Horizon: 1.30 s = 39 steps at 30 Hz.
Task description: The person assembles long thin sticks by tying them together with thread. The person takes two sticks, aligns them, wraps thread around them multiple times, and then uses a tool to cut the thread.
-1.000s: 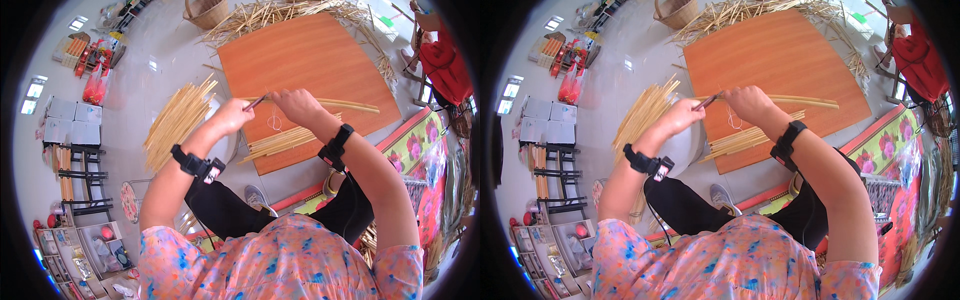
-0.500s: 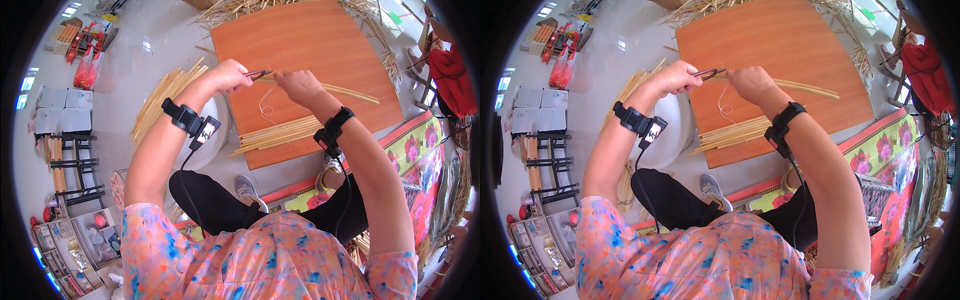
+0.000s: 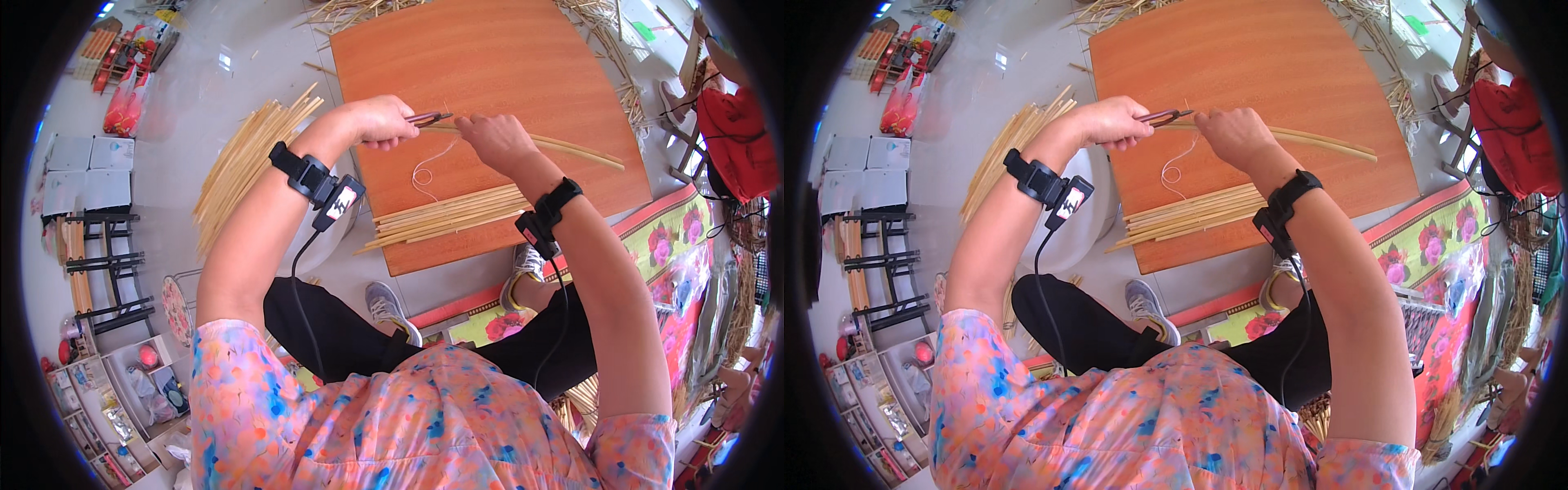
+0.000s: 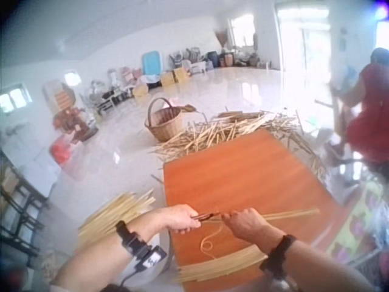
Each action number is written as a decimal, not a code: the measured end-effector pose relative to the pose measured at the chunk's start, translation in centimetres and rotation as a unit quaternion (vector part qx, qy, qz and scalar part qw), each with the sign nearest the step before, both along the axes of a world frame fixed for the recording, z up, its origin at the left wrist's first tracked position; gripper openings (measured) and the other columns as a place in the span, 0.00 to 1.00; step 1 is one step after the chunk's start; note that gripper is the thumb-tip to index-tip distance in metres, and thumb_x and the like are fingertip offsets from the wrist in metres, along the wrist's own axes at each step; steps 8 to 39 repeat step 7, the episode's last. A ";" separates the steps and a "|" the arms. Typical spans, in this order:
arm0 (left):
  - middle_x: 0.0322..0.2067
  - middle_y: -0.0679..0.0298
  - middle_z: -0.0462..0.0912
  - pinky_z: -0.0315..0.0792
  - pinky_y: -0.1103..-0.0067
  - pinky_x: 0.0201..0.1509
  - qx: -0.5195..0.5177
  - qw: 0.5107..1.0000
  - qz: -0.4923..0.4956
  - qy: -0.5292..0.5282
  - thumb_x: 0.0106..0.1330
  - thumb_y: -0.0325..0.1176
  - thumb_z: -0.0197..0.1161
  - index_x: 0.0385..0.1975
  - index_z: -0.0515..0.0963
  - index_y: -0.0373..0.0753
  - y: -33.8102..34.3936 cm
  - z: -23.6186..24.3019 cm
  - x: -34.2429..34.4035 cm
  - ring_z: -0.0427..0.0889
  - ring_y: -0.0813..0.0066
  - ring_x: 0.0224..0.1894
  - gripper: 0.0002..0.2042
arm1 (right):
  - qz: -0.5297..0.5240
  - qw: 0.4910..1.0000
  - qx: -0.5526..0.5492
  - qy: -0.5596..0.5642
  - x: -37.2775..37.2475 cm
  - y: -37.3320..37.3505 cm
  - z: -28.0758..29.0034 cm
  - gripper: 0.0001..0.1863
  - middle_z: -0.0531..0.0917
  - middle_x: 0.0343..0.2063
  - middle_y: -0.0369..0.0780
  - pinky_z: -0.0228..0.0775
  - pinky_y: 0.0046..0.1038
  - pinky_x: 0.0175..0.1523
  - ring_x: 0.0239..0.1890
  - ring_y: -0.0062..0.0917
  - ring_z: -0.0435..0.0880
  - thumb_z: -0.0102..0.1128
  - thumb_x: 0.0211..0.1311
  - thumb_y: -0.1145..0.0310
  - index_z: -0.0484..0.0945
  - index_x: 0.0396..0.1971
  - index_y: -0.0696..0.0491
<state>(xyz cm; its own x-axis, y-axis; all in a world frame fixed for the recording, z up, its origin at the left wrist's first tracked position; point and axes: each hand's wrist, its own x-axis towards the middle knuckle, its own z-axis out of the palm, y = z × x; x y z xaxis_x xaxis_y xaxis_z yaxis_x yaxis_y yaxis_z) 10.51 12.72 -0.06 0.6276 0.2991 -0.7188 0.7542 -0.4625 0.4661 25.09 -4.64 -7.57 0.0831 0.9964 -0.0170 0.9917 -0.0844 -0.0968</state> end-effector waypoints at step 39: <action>0.23 0.70 0.76 0.71 0.77 0.29 0.070 0.994 -0.086 -0.020 0.67 0.41 0.58 0.29 0.77 0.39 -1.4 -0.1 -0.1 0.74 0.77 0.23 0.12 | 0.015 0.999 0.026 -0.021 0.3 -0.1 -0.4 0.07 0.82 0.31 0.41 0.78 0.35 0.35 0.34 0.35 0.85 0.52 0.62 0.71 0.74 0.39 0.52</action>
